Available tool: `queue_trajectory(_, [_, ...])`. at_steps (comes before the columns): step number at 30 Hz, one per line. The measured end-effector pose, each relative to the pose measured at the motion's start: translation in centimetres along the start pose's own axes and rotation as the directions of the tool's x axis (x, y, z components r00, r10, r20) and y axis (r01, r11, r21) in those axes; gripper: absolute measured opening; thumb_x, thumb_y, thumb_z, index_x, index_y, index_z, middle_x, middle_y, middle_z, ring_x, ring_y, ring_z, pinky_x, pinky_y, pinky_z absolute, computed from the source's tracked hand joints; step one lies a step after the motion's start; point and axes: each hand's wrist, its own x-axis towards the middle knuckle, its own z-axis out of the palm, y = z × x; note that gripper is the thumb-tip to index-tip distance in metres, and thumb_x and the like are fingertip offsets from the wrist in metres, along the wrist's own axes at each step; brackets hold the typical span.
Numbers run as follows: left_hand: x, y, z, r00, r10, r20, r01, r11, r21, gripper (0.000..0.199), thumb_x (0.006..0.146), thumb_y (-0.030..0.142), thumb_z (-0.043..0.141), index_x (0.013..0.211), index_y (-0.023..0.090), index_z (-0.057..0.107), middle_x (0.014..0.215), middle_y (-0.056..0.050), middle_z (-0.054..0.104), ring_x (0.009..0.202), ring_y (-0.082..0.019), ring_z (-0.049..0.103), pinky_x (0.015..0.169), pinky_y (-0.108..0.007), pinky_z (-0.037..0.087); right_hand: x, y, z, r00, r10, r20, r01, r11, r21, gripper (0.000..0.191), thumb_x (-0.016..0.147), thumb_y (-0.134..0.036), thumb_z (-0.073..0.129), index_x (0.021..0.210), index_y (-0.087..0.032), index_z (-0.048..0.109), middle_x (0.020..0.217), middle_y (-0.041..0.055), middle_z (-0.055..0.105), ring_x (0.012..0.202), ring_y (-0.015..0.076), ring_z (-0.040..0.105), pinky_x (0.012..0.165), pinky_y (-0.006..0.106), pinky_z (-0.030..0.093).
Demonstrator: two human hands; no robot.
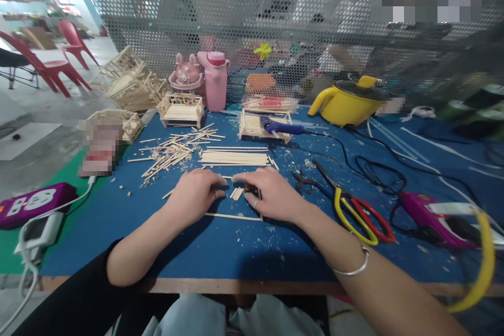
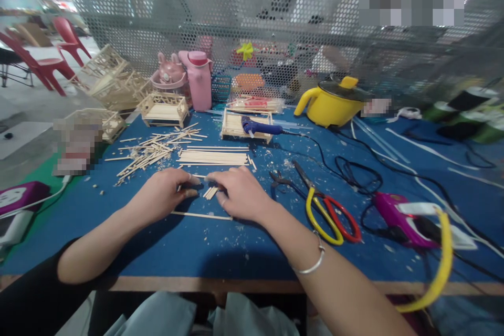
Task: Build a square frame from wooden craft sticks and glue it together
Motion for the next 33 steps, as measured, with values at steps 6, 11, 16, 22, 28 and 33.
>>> queue_trajectory(6, [-0.1,-0.3,-0.7,0.994,-0.062,-0.092,0.062,0.998,0.0,0.017,0.082,0.031,0.054,0.09,0.021,0.066,0.09,-0.004,0.067,0.085,-0.02,0.059,0.075,-0.03,0.044,-0.3,1.6,-1.0,0.987,0.092,-0.134,-0.083,0.994,0.078,0.036,0.074,-0.006,0.047,0.105,-0.02,0.059,0.084,0.0025,0.065,0.078,0.0161,0.056,0.074,0.028,0.039])
queue_trajectory(11, [-0.3,0.8,0.0,0.998,0.033,0.044,-0.033,0.999,0.002,0.008,0.077,0.027,0.061,0.082,0.021,0.061,0.079,-0.002,0.065,0.079,-0.019,0.058,0.068,-0.027,0.041,-0.4,0.6,-0.4,0.988,0.142,-0.068,-0.124,0.967,0.223,0.029,0.077,-0.008,0.047,0.1,-0.021,0.057,0.088,0.0017,0.067,0.077,0.0147,0.06,0.069,0.025,0.042])
queue_trajectory(16, [-0.2,1.6,1.1,0.999,0.026,0.047,-0.03,0.996,0.08,0.016,0.073,0.032,0.067,0.078,0.02,0.057,0.076,-0.002,0.064,0.078,-0.019,0.057,0.069,-0.029,0.038,-0.3,0.0,0.6,0.985,0.17,-0.029,-0.154,0.943,0.295,0.035,0.076,-0.003,0.045,0.104,-0.022,0.052,0.093,0.0027,0.07,0.088,0.0166,0.064,0.075,0.028,0.045])
queue_trajectory(22, [-0.1,1.6,1.3,0.999,0.027,0.018,-0.029,0.995,0.095,0.016,0.076,0.034,0.063,0.076,0.02,0.055,0.073,-0.002,0.062,0.074,-0.019,0.056,0.064,-0.029,0.035,-0.3,0.1,1.0,0.982,0.185,-0.027,-0.171,0.948,0.268,0.034,0.077,-0.005,0.045,0.104,-0.023,0.052,0.092,0.0018,0.07,0.088,0.017,0.065,0.075,0.027,0.045])
queue_trajectory(28, [0.0,2.0,1.2,1.0,0.014,0.025,-0.016,0.994,0.107,0.016,0.078,0.034,0.061,0.074,0.02,0.055,0.072,-0.002,0.062,0.075,-0.02,0.057,0.066,-0.03,0.035,-0.2,-0.1,1.0,0.983,0.182,-0.01,-0.172,0.947,0.272,0.034,0.075,-0.003,0.045,0.102,-0.023,0.053,0.091,0.0017,0.071,0.088,0.0167,0.065,0.075,0.027,0.045])
queue_trajectory(33, [0.0,2.1,1.0,0.999,0.009,0.034,-0.012,0.996,0.094,0.015,0.079,0.033,0.058,0.074,0.019,0.055,0.073,-0.003,0.062,0.075,-0.019,0.056,0.067,-0.029,0.036,-0.2,0.0,1.0,0.983,0.186,-0.012,-0.176,0.947,0.267,0.035,0.074,-0.004,0.047,0.102,-0.024,0.054,0.09,0.0008,0.07,0.087,0.0165,0.065,0.074,0.027,0.045])
